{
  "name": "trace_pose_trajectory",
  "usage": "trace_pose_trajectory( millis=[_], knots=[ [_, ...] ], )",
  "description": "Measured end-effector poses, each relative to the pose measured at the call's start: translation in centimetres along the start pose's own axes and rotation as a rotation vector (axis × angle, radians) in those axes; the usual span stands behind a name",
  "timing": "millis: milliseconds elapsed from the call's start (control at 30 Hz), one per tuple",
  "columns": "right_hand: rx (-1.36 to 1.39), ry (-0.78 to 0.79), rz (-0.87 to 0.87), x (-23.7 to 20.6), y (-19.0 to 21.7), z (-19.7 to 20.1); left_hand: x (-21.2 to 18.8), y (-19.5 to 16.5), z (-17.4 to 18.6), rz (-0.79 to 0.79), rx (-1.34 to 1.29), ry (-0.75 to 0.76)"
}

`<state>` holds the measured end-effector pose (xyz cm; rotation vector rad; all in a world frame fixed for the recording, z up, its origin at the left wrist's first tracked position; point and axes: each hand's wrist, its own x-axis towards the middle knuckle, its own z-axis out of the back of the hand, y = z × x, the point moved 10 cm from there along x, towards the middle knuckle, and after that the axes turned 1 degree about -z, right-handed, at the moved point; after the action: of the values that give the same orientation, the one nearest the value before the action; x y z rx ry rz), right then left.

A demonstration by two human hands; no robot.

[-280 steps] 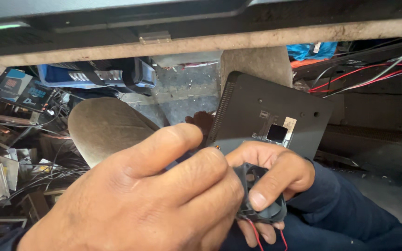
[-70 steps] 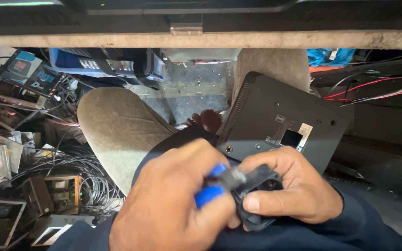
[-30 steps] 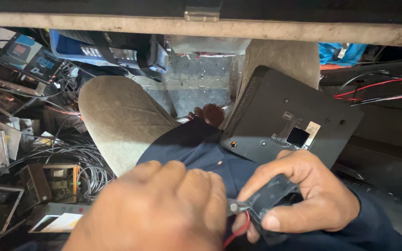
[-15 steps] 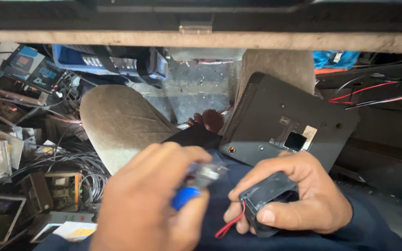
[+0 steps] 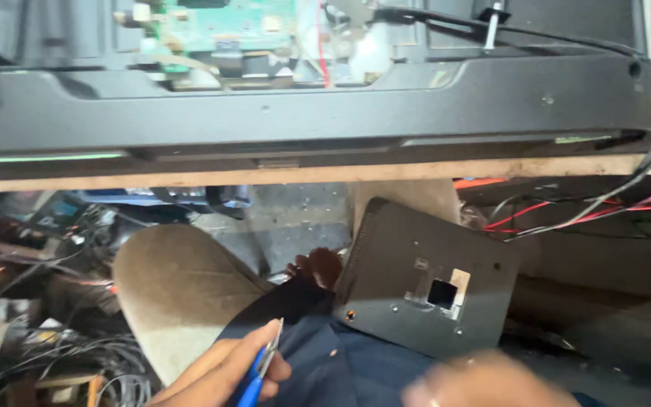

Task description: The person uses pliers to repeatedly press and adjust the plastic housing of a small cooling fan. The person holds the fan in one hand and manipulates the housing with the pliers in the other, rotating the fan to access different sides.

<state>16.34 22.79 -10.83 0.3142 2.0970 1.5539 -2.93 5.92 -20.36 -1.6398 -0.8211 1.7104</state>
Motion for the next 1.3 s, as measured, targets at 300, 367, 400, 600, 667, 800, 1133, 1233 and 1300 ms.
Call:
trace_pose_trajectory(
  millis=[300,367,400,600,667,800,1133,1233,1300],
  knots=[
    [0.440,0.145,-0.463,2.6,-1.7,-4.8,-10.7,-17.8,-0.6,-0.887,1.240,-0.800],
    [0.450,0.239,-0.513,2.3,-1.6,-5.3,-10.3,-19.6,-0.7,-0.823,1.231,-0.627],
    [0.465,0.244,-0.528,2.3,-1.7,-5.3,-10.0,-20.4,-1.0,-0.860,1.258,-0.588],
    [0.425,0.286,-0.555,2.4,-1.5,-5.6,-9.3,-21.1,-2.4,-0.973,1.288,-0.515],
    [0.436,0.298,-0.573,2.3,-1.7,-5.7,-9.3,-21.5,-2.4,-0.999,1.283,-0.514],
    [0.419,0.329,-0.594,2.2,-2.0,-5.7,-9.1,-22.3,-2.5,-1.032,1.288,-0.498],
    [0.363,0.366,-0.597,2.1,-2.2,-6.1,-9.1,-21.6,-2.9,-1.045,1.250,-0.425],
    [0.343,0.352,-0.599,1.9,-2.3,-5.9,-9.3,-21.6,-3.0,-1.061,1.232,-0.426],
    [0.350,0.347,-0.606,1.9,-2.4,-5.9,-9.4,-21.5,-3.1,-1.072,1.242,-0.435]
  ],
)
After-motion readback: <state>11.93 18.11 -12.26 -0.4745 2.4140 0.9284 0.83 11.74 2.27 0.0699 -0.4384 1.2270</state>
